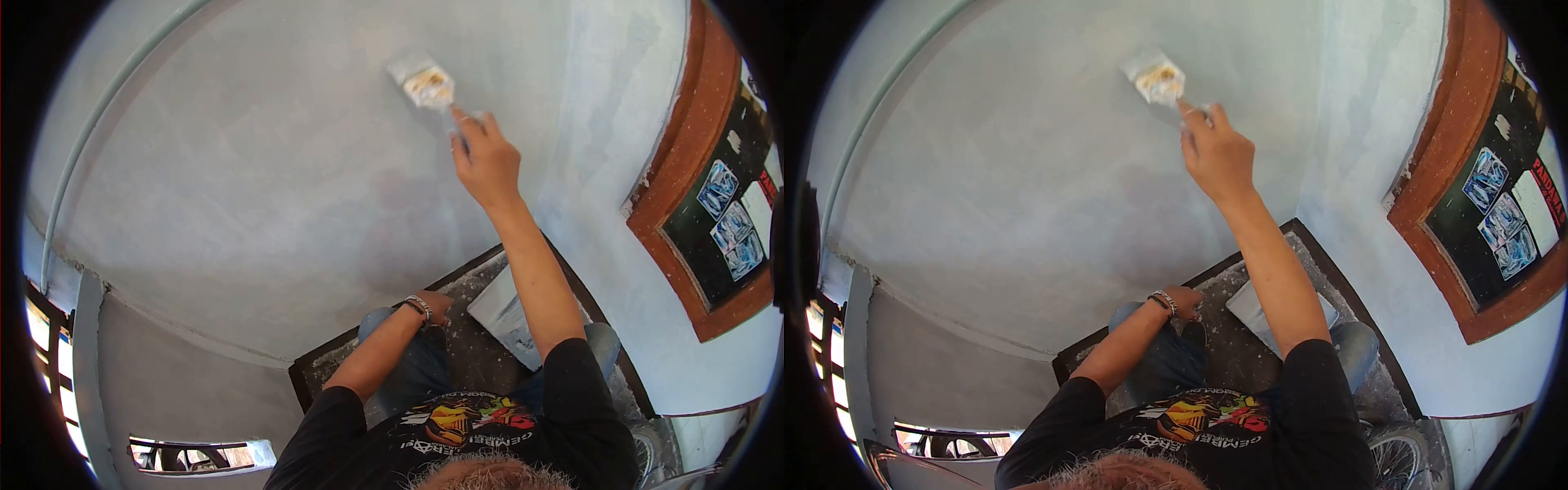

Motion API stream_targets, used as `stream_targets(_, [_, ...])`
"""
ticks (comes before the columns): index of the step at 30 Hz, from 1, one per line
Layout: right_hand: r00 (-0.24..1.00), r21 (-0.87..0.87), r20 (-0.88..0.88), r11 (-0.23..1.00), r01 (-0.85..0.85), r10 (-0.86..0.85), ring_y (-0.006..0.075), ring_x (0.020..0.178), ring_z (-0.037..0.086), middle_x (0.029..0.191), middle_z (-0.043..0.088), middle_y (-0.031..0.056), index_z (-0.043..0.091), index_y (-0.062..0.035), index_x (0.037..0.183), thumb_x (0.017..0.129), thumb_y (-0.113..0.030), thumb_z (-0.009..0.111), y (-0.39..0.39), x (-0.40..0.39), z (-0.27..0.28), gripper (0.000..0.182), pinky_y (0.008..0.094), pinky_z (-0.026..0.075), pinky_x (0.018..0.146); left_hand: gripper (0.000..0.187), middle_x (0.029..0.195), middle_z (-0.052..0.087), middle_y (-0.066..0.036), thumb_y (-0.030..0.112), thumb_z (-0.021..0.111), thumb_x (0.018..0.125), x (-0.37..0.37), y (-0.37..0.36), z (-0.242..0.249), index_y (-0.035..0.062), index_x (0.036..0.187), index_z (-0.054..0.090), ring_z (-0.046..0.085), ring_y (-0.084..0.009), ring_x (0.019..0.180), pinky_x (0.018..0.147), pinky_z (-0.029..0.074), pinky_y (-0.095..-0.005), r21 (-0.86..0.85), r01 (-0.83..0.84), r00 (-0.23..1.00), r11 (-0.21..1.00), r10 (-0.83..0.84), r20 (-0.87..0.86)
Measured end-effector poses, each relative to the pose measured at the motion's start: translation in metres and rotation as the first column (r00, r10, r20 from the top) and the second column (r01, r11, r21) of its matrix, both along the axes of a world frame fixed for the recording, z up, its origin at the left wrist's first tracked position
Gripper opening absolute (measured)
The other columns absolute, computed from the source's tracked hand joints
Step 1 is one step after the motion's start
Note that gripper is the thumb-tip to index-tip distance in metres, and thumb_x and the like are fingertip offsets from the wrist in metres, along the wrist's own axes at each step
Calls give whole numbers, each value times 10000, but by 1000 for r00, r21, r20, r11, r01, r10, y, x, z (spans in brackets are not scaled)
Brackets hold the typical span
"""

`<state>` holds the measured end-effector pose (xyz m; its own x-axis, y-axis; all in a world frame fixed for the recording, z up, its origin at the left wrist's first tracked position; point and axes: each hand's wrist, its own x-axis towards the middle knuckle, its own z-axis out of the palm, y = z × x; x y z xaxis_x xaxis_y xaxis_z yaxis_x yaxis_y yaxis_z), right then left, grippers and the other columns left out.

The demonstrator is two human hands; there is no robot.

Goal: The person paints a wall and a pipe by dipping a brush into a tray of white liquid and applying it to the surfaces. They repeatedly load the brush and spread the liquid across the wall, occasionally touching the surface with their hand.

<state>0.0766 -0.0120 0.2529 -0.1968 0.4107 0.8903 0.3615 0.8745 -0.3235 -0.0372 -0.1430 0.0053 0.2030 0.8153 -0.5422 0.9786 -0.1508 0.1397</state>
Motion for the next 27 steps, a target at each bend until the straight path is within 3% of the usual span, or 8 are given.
stream_targets(4, [965,-51,255,995,80,-64,246,714,640,938,599,92,634,-156,1195,849,-140,635,-8,18,-63,346,359,516,574,489,1056,677,-150,462,693,790,-6,-1,-3,83,1090,624,639,-341,1022,823,510,-464,5,-16,1000,1000,16,15])
stream_targets(7, [980,-225,194,974,1,44,263,748,641,945,601,99,630,-151,1203,850,-141,633,-19,45,-72,353,372,520,615,499,1053,677,-150,469,695,788,-13,-14,1,86,1100,619,640,-342,1018,819,509,-463,-22,-7,1000,1000,7,1])
stream_targets(10, [998,-216,-27,975,-61,56,279,775,632,953,603,102,626,-147,1210,852,-145,628,-7,50,-48,358,392,518,656,510,1048,678,-148,481,696,786,-15,-16,5,88,1101,617,640,-341,1014,818,508,-462,-58,-5,1000,998,4,-16])
stream_targets(13, [992,-153,-114,988,34,-52,286,784,622,939,599,97,632,-143,1205,861,-160,614,13,44,2,345,393,510,673,510,1062,676,-149,477,701,786,-13,-16,6,82,1100,626,638,-334,1026,829,510,-455,-57,-15,1000,998,13,-27])
stream_targets(19, [965,-129,156,964,234,-213,280,771,618,949,584,84,615,-158,1232,870,-174,594,38,40,1,362,375,504,653,495,1074,675,-154,458,700,792,-13,-16,13,76,1100,633,637,-332,1036,833,514,-451,-50,-34,999,998,34,-8])
stream_targets(22, [983,-239,127,957,163,-135,271,779,622,972,583,92,594,-137,1259,868,-169,596,25,62,1,393,383,505,659,513,1048,676,-161,486,693,782,-17,-17,0,81,1090,621,640,-346,1015,815,508,-465,-35,-17,1000,999,18,12])
stream_targets(25, [987,-130,-52,981,146,-154,257,780,623,975,580,103,576,-99,1277,858,-132,609,28,60,12,421,386,509,671,523,1055,675,-159,493,692,781,-16,-15,-1,90,1107,619,638,-346,1023,822,508,-462,-61,-5,1000,998,4,-18])
stream_targets(27, [977,-84,-207,996,41,-58,256,788,624,989,579,110,567,-78,1282,854,-92,611,29,49,21,430,372,513,673,522,1058,674,-160,496,689,784,-15,-13,-2,95,1112,619,637,-348,1025,825,508,-462,-32,-10,1000,999,10,5])
